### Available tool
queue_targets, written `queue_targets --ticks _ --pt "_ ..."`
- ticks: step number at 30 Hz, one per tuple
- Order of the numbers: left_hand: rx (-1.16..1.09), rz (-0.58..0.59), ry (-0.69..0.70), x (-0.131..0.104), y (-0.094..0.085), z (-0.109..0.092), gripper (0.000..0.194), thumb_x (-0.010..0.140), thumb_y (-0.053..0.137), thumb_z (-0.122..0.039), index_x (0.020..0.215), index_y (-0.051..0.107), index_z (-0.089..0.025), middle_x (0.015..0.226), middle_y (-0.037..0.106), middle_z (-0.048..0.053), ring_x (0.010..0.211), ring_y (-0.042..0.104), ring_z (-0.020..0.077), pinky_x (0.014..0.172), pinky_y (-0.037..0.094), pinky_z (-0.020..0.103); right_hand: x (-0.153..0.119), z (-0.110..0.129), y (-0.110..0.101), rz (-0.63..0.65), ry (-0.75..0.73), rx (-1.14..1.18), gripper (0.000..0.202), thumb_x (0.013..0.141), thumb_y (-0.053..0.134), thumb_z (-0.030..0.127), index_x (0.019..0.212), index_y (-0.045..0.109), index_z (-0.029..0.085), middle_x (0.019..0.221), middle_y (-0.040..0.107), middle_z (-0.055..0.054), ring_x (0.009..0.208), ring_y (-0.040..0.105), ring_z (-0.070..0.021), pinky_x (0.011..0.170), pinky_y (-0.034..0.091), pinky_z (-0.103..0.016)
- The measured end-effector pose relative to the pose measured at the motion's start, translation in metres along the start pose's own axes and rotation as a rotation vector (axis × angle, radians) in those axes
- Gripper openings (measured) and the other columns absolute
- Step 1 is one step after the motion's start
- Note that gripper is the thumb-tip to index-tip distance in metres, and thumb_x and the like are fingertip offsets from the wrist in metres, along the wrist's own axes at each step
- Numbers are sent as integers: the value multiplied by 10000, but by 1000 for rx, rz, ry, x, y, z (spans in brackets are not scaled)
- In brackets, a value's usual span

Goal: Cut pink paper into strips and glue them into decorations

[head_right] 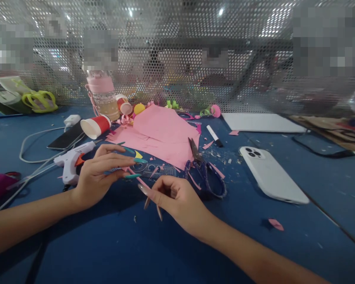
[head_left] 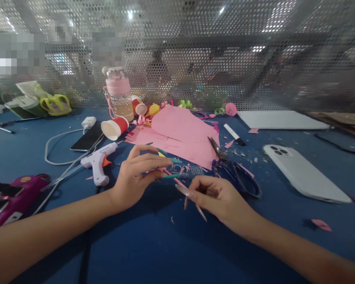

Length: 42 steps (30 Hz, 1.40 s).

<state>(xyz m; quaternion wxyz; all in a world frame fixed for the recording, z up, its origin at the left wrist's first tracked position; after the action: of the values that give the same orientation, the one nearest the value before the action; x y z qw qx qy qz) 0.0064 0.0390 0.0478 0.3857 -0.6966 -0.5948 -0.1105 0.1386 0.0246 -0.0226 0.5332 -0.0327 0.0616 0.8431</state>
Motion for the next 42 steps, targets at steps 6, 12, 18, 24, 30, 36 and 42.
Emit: queue_targets --ticks 6,12,18,24,30,36,42 --pt "1 1 -33 -1 0 3 266 715 665 -146 897 706 -336 849 719 -9 944 516 235 900 345 350 -1 1 0 16 -14 39 273 684 690 368 587 542 161 531 593 39 372 417 -23 370 332 -160" --pt "66 -7 38 0 0 -1 258 729 656 -140 917 704 -311 847 723 -6 924 544 210 865 389 325 0 1 -1 0 -10 32 283 677 695 372 586 537 156 531 591 36 375 425 -23 369 334 -156" --pt "231 -12 266 -4 2 -14 229 752 637 -141 952 683 -242 843 722 6 878 565 187 783 467 321 2 2 -1 8 -26 35 283 682 691 367 583 538 151 524 578 37 362 422 -21 359 329 -158" --pt "286 0 296 -5 4 -17 187 770 617 -145 936 673 -210 841 719 16 887 559 181 785 479 319 2 2 -1 5 -21 39 293 664 701 379 580 534 154 525 583 32 362 417 -23 351 328 -157" --pt "300 -1 285 -5 5 -15 173 764 625 -150 922 674 -201 834 718 20 879 554 184 777 479 322 2 1 -2 1 -25 31 297 671 694 386 583 530 154 530 589 29 363 410 -22 350 335 -155" --pt "299 7 274 -4 6 -12 191 763 626 -170 945 670 -208 845 716 26 901 550 190 796 476 337 2 1 -2 -2 -30 21 299 673 693 381 576 522 156 521 573 37 356 412 -21 351 331 -159" --pt "275 12 237 -2 5 -12 477 743 631 -362 1193 533 -236 1094 639 83 1048 519 229 895 428 423 1 1 -4 -23 -36 18 301 685 685 384 578 517 158 520 558 45 362 413 -16 347 319 -152"
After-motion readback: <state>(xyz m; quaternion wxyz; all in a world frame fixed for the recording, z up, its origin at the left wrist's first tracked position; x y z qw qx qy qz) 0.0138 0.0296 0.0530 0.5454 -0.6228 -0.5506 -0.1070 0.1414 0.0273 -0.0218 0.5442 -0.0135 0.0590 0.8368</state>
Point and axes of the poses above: each hand's wrist, its own x-axis towards the middle knuckle, its own y-axis out of the palm, z = x × y, the point moved 9 cm from there along x, towards the middle knuckle
